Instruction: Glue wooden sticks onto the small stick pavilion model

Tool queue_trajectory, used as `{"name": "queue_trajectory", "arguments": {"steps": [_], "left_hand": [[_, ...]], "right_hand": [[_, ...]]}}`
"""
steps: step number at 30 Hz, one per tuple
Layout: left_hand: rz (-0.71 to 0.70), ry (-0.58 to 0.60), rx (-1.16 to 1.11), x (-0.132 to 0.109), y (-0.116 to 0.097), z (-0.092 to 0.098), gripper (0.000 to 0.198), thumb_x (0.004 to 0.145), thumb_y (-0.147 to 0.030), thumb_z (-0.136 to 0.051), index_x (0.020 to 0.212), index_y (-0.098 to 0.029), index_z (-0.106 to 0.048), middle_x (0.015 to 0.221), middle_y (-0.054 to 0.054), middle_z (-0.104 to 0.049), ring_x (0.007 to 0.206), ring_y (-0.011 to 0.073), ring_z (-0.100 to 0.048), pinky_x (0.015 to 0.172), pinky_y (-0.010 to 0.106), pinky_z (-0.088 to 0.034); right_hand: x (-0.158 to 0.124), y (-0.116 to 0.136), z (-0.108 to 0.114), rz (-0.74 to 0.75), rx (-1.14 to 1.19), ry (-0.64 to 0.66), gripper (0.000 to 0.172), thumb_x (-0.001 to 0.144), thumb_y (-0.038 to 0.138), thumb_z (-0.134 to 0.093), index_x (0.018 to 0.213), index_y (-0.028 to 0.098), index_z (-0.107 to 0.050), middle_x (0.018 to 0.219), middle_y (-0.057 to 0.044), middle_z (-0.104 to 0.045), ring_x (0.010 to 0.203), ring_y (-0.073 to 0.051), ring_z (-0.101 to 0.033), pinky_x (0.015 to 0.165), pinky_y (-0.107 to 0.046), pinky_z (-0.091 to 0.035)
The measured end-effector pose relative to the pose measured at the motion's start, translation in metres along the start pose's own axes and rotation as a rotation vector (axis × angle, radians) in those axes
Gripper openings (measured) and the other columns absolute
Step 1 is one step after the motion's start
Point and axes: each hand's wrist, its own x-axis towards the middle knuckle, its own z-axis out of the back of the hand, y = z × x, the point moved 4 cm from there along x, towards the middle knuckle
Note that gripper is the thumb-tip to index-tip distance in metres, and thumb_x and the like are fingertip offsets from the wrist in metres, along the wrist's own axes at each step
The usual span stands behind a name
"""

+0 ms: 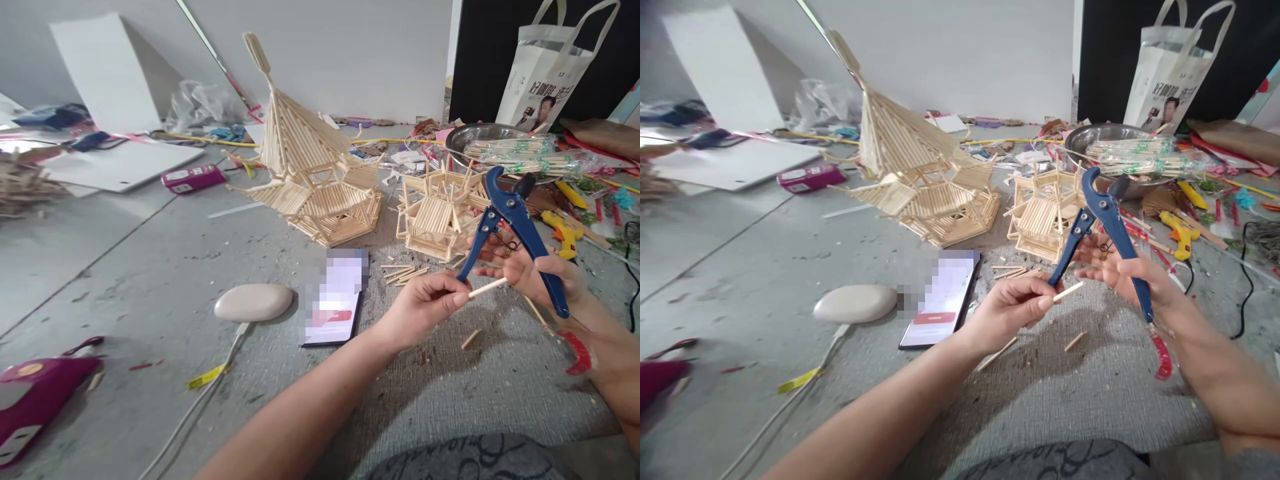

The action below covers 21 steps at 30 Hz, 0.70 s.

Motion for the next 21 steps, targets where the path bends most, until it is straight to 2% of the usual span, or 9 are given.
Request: {"name": "queue_trajectory", "arguments": {"steps": [2,3,5,9,11,13,16,19,21], "left_hand": [[0.000,0.027,0.016,-0.001,0.001,-0.002,0.018,0.071,-0.032,-0.067,0.068,-0.014,-0.064,0.067,-0.001,-0.053,0.056,0.0059,-0.042,0.055,0.021,-0.035],[-0.001,0.047,0.025,-0.002,0.001,-0.004,0.017,0.072,-0.031,-0.066,0.068,-0.014,-0.064,0.068,-0.001,-0.053,0.057,0.0060,-0.042,0.056,0.021,-0.036],[-0.008,0.091,0.044,-0.003,0.001,-0.009,0.016,0.073,-0.029,-0.065,0.069,-0.013,-0.065,0.069,0.000,-0.054,0.060,0.0068,-0.044,0.060,0.022,-0.039],[-0.038,0.155,0.104,-0.007,-0.001,-0.017,0.018,0.075,-0.030,-0.063,0.068,-0.014,-0.065,0.075,0.004,-0.058,0.072,0.0117,-0.052,0.071,0.027,-0.043],[-0.046,0.180,0.148,-0.008,-0.004,-0.019,0.018,0.076,-0.030,-0.062,0.068,-0.014,-0.065,0.078,0.006,-0.060,0.078,0.0141,-0.055,0.077,0.029,-0.044],[-0.057,0.186,0.174,-0.008,-0.007,-0.018,0.018,0.076,-0.030,-0.062,0.068,-0.014,-0.066,0.083,0.007,-0.062,0.081,0.0148,-0.056,0.079,0.030,-0.044],[-0.081,0.077,0.146,-0.006,-0.012,-0.007,0.016,0.074,-0.030,-0.064,0.069,-0.015,-0.066,0.088,0.006,-0.062,0.073,0.0115,-0.055,0.066,0.025,-0.044],[-0.052,-0.093,0.088,-0.003,-0.012,0.005,0.019,0.074,-0.033,-0.063,0.070,-0.015,-0.064,0.063,0.000,-0.057,0.049,0.0052,-0.041,0.046,0.020,-0.032],[-0.024,-0.174,0.048,-0.002,-0.009,0.011,0.022,0.073,-0.036,-0.064,0.068,-0.015,-0.063,0.051,-0.004,-0.048,0.042,0.0036,-0.032,0.041,0.020,-0.025]], "right_hand": [[0.001,-0.005,-0.001,0.028,-0.001,-0.002,0.022,0.066,0.048,-0.059,0.067,0.026,-0.059,0.113,-0.004,-0.059,0.109,-0.025,-0.051,0.087,-0.043,-0.041],[0.001,-0.006,-0.001,0.035,-0.009,0.002,0.021,0.066,0.047,-0.059,0.067,0.027,-0.060,0.114,-0.003,-0.059,0.110,-0.025,-0.051,0.087,-0.044,-0.042],[0.000,-0.007,-0.005,0.044,-0.013,0.019,0.023,0.065,0.047,-0.059,0.082,0.032,-0.063,0.114,-0.002,-0.059,0.111,-0.025,-0.051,0.087,-0.045,-0.042],[-0.003,-0.003,-0.018,0.032,-0.038,0.091,0.057,0.062,0.051,-0.062,0.117,0.038,-0.052,0.113,-0.002,-0.059,0.107,-0.026,-0.055,0.087,-0.045,-0.044],[-0.005,0.001,-0.021,0.035,-0.073,0.101,0.063,0.063,0.053,-0.061,0.122,0.036,-0.048,0.115,-0.003,-0.058,0.103,-0.026,-0.057,0.083,-0.044,-0.046],[-0.008,0.008,-0.020,0.069,-0.100,0.064,0.062,0.066,0.058,-0.057,0.122,0.033,-0.048,0.116,-0.004,-0.057,0.098,-0.025,-0.059,0.081,-0.044,-0.048],[-0.016,0.024,-0.008,0.159,-0.185,-0.065,0.056,0.069,0.060,-0.052,0.117,0.032,-0.052,0.112,-0.005,-0.058,0.092,-0.025,-0.061,0.086,-0.048,-0.046],[-0.025,0.038,0.007,0.221,-0.411,-0.187,0.040,0.071,0.045,-0.061,0.109,0.033,-0.056,0.109,-0.001,-0.059,0.099,-0.026,-0.059,0.094,-0.050,-0.040],[-0.029,0.043,0.013,0.208,-0.559,-0.203,0.034,0.072,0.035,-0.063,0.106,0.035,-0.057,0.109,0.000,-0.060,0.105,-0.027,-0.056,0.095,-0.050,-0.040]]}}
